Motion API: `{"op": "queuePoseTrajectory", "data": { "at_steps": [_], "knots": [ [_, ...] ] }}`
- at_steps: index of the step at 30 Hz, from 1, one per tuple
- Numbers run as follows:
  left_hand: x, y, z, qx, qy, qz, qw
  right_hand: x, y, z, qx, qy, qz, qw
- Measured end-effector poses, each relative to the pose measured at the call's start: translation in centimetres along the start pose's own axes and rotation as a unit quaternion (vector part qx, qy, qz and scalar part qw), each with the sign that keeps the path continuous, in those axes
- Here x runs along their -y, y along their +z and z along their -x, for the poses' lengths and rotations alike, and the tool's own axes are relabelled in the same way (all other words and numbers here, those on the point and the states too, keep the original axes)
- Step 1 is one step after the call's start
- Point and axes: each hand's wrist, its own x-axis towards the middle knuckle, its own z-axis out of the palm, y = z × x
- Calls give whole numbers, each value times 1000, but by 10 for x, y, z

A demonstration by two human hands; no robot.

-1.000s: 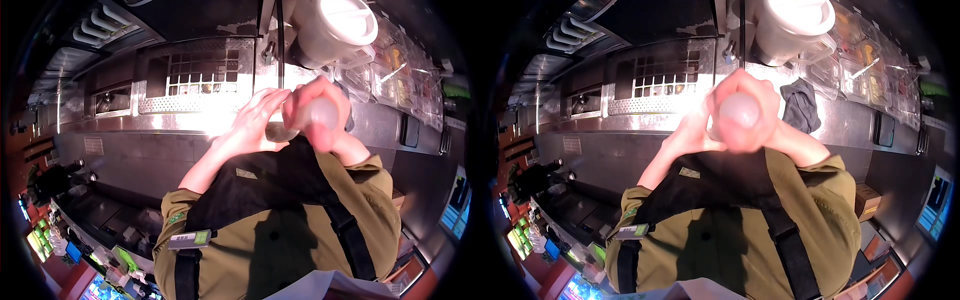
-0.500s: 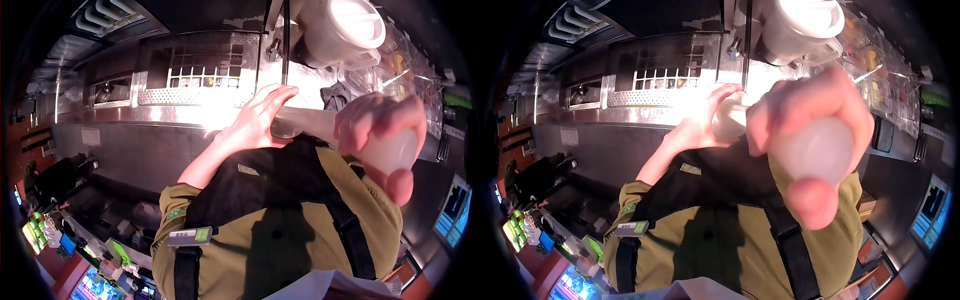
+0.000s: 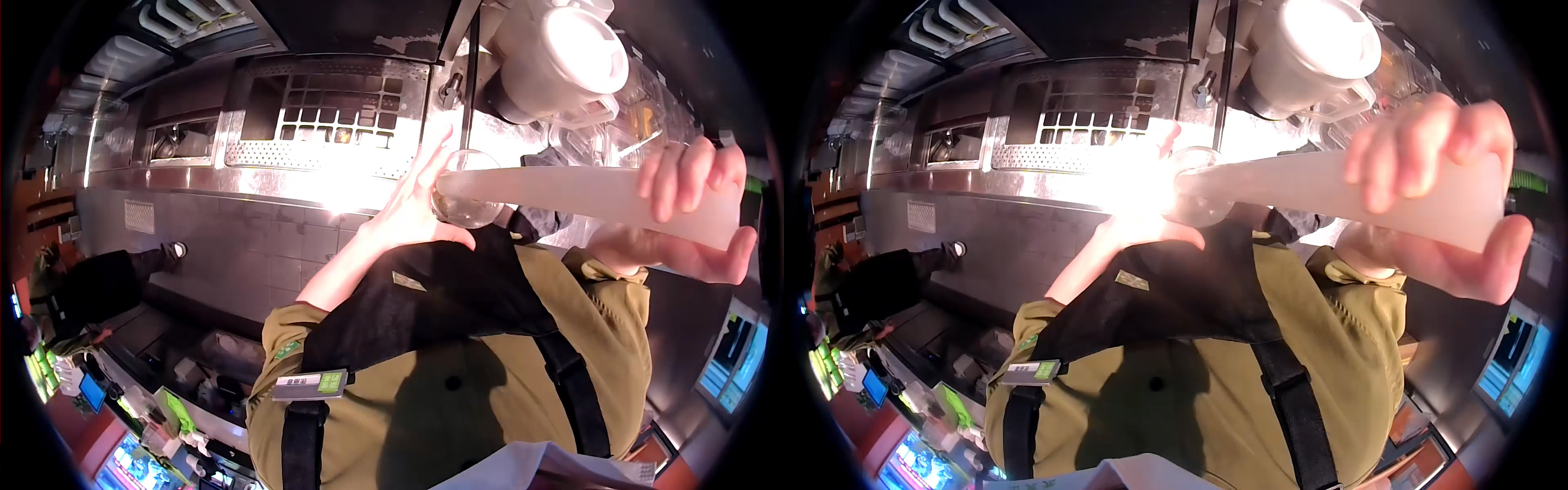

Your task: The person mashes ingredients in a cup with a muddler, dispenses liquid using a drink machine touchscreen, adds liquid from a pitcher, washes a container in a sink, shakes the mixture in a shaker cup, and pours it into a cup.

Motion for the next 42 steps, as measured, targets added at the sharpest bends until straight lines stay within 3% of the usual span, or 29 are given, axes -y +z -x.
{"op": "queuePoseTrajectory", "data": {
  "at_steps": [2,7,9,12,13,16,17,18,19,21,23,26,28,29,32,34,35,36,37,39,42],
  "knots": [
    [0,-1,3,41,-28,-55,997,10,-16,0,18,-2,-23,1000],
    [-1,8,-4,21,-93,28,995,29,-23,7,-23,16,-33,999],
    [-8,11,-6,9,-81,16,997,46,-36,7,-57,-9,-49,997],
    [-1,10,-7,12,-144,66,987,69,-54,10,-110,-47,-37,992],
    [-4,5,-9,5,-124,-13,992,69,-52,13,-116,-50,-30,992],
    [7,7,-2,-31,-101,44,993,101,-63,28,-147,-103,26,983],
    [6,-1,-3,-37,-154,12,987,121,-64,34,-161,-132,74,975],
    [12,-4,0,-98,-96,53,989,135,-62,38,-162,-162,111,967],
    [10,-12,0,-117,-108,55,986,146,-55,40,-140,-191,122,964],
    [4,-27,3,-134,-121,36,983,140,-53,41,48,-181,-17,982],
    [2,-34,10,-145,-114,20,983,95,-40,42,25,-207,7,978],
    [2,-40,22,-179,-100,-1,979,-1,-23,36,28,-191,256,947],
    [-4,-43,27,-209,-102,-18,972,-68,-20,28,151,-189,363,900],
    [-4,-45,33,-231,-93,-16,968,-94,-24,21,278,-172,376,867],
    [-10,-48,49,-286,-129,2,949,-191,-50,58,420,-199,387,797],
    [-28,-53,49,-297,-233,112,919,-197,-55,72,554,-24,479,681],
    [-28,-59,54,-260,-280,74,921,-190,-34,62,595,-1,505,625],
    [-37,-65,51,-292,-246,99,919,-209,-42,78,539,-37,482,690],
    [-33,-65,58,-316,-236,82,915,-228,-54,90,516,-107,472,707],
    [-18,-68,70,-350,-188,-26,917,-247,-67,97,525,-90,462,709],
    [-52,-70,86,-405,-234,-26,884,-259,-80,115,559,-34,443,700]
  ]
}}
